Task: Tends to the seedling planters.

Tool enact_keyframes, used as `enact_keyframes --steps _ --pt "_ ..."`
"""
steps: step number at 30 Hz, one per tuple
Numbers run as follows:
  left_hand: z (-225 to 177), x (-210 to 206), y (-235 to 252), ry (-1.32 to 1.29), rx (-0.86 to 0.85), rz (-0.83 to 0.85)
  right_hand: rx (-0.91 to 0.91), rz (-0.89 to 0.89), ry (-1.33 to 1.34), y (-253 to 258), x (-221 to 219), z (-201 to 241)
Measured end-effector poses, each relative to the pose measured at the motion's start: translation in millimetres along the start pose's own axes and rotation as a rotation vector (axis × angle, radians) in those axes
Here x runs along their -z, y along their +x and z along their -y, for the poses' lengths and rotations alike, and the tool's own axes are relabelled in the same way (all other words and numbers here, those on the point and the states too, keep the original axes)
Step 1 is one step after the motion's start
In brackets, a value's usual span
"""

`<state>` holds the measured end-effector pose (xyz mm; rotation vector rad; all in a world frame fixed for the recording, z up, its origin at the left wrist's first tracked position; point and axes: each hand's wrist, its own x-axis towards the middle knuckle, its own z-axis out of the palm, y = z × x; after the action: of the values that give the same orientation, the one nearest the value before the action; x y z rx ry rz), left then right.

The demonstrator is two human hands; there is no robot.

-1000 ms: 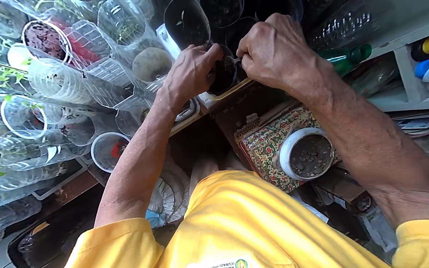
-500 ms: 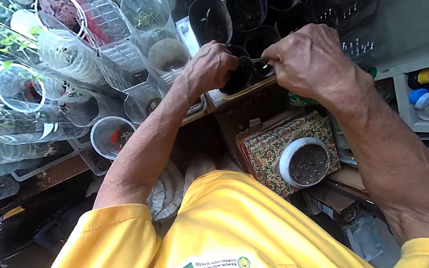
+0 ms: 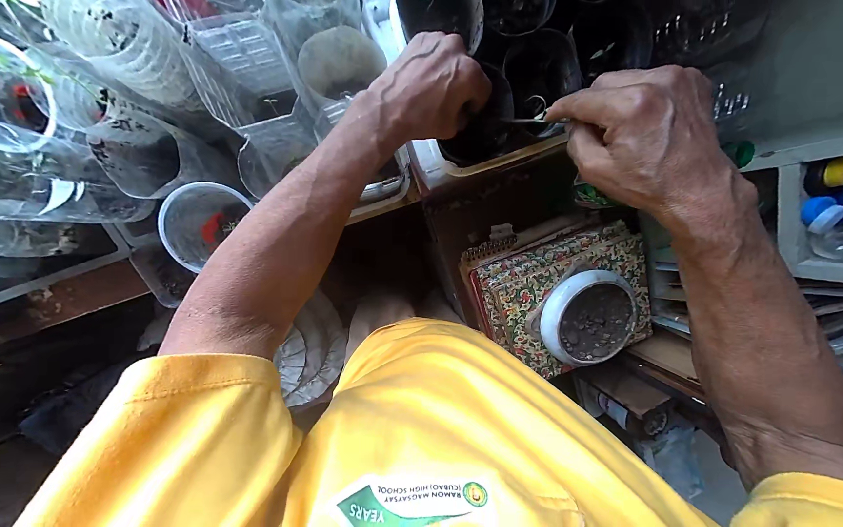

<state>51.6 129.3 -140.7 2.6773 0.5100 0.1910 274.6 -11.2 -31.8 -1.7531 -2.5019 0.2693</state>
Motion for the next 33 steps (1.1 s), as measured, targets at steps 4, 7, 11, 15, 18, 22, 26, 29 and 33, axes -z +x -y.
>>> enact_keyframes --steps 4,7,11,15,18,22,26,29,33 --pt "2 -2 1 0.005 0.003 -0.016 0.057 0.021 0.028 3 -5 0" --pt "2 -5 0 0.017 0.016 -0.025 0.066 0.040 0.025 5 -6 4" --pt "2 -7 1 0.017 0.018 -0.034 0.030 0.014 0.010 6 -18 9" --pt "4 -7 1 0.007 0.004 -0.043 -0.061 -0.033 0.005 -2 -40 18" --pt "6 -9 2 0.011 -0.004 -0.045 -0.113 -0.071 -0.008 -5 -52 19" --pt "5 -11 3 0.012 -0.009 -0.051 -0.151 -0.091 -0.024 1 -56 18" --pt "5 -13 2 0.020 -0.005 -0.062 -0.205 -0.068 -0.019 10 -58 18" --pt "6 -16 1 0.024 -0.005 -0.071 -0.223 -0.051 -0.016 14 -58 16" --pt "6 -17 1 0.033 -0.008 -0.083 -0.328 0.010 0.015 21 -55 15"
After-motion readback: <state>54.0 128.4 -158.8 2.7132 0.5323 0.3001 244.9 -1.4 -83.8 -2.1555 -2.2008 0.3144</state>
